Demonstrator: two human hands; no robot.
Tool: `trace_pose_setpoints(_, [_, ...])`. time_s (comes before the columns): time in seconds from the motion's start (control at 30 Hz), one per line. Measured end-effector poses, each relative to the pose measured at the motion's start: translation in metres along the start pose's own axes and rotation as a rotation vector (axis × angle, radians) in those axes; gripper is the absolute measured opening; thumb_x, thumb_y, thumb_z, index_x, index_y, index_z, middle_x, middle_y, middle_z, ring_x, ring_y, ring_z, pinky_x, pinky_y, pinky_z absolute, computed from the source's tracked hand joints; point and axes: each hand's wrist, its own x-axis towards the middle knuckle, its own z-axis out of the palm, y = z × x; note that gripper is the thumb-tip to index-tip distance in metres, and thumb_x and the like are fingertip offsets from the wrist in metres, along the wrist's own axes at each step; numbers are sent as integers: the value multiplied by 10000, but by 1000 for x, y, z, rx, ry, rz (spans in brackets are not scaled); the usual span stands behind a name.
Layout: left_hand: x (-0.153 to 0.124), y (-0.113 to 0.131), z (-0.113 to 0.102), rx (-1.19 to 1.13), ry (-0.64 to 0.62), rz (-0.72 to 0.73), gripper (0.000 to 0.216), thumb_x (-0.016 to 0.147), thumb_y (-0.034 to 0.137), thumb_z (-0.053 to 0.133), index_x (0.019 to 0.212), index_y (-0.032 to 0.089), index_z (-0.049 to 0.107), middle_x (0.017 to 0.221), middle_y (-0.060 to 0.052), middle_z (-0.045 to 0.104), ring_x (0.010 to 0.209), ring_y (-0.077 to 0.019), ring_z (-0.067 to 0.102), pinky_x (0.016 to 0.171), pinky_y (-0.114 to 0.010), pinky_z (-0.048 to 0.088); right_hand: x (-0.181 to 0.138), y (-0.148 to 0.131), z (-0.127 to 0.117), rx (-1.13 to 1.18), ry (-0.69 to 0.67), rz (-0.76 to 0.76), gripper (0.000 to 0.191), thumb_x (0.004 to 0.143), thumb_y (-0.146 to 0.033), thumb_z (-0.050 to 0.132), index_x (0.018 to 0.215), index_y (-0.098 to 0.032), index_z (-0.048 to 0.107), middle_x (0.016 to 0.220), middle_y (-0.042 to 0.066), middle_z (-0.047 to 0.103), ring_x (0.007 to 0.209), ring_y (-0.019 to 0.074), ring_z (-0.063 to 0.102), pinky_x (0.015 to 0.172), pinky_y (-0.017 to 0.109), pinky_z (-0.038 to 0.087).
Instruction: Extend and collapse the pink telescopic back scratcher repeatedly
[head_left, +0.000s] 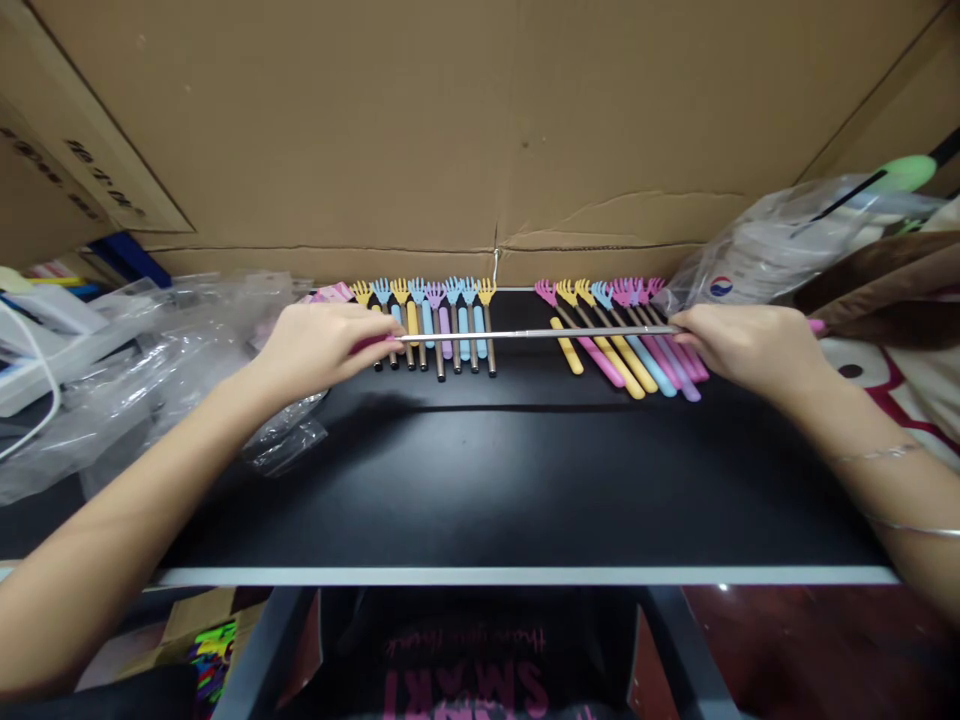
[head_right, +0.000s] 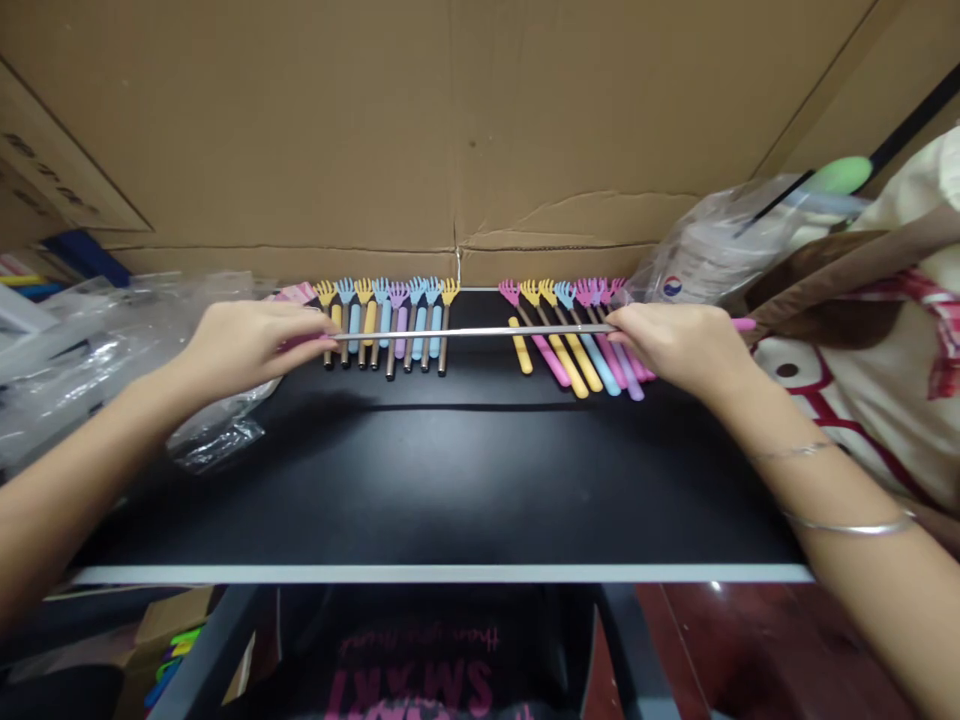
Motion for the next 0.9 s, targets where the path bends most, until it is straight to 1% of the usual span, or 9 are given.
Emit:
trace_pose_setpoints(0.07, [-5,-4,-1,18,-5,26,397,959,449,323,886,260,664,843,-13,713,814,-192,660,521,-266,301,-2,2,1,-10,-16,-17,610,979,-488,160,821,-166,652,717,73,678,652,134,579,531,243,280])
trace_pose_setpoints(0.27, [-13,-12,-18,227,113,46,389,966,459,344,892,262,672,888,-10,720,817,-173,651,531,-277,302,-1,3,-6,-55,36,-11,557,974,-474,184,822,-182,632,706,60,669,663,139,585,530,251,276])
trace_pose_setpoints(0.4, [-26,-27,-24,366,189,47,327,957,433,399,881,250,660,804,10,708,733,-150,616,498,-255,290,-16,16,-9,-111,160,-38,451,976,-386,241,852,-180,623,711,56,664,672,148,591,537,251,297])
trace_pose_setpoints(0.47, [-33,-35,-22,396,242,88,269,951,392,436,884,239,648,757,17,693,719,-145,597,488,-244,289,-27,24,-8,-155,224,-72,397,967,-358,283,828,-177,608,681,50,645,631,154,575,521,253,297])
trace_pose_setpoints(0.53, [-37,-40,-21,405,288,136,220,943,355,465,899,227,638,740,18,683,718,-144,581,484,-237,290,-36,31,-5,-188,244,-72,367,960,-346,303,806,-178,590,670,46,635,601,158,563,507,252,300])
trace_pose_setpoints(0.63, [-39,-44,-20,403,320,156,200,941,332,473,902,218,632,734,16,677,728,-149,561,485,-238,289,-43,38,0,-152,198,-18,362,961,-356,293,820,-187,581,707,45,650,609,160,576,503,250,317])
trace_pose_setpoints(0.73, [-37,-45,-21,399,321,129,224,947,345,455,880,226,633,735,15,677,740,-154,548,495,-244,294,-44,42,3,-38,123,27,421,965,-424,246,855,-201,585,762,46,674,646,164,602,518,247,346])
trace_pose_setpoints(0.83, [-37,-46,-22,380,294,82,258,958,374,418,885,248,631,753,23,688,751,-152,548,509,-252,299,-44,44,1,52,82,64,482,957,-483,206,885,-210,597,790,54,686,686,174,620,548,249,372])
trace_pose_setpoints(0.9, [-38,-46,-23,365,243,52,263,963,389,394,915,267,623,803,30,701,793,-153,555,531,-257,311,-45,43,-2,78,55,96,495,948,-497,207,891,-209,605,808,71,690,710,186,622,566,260,375])
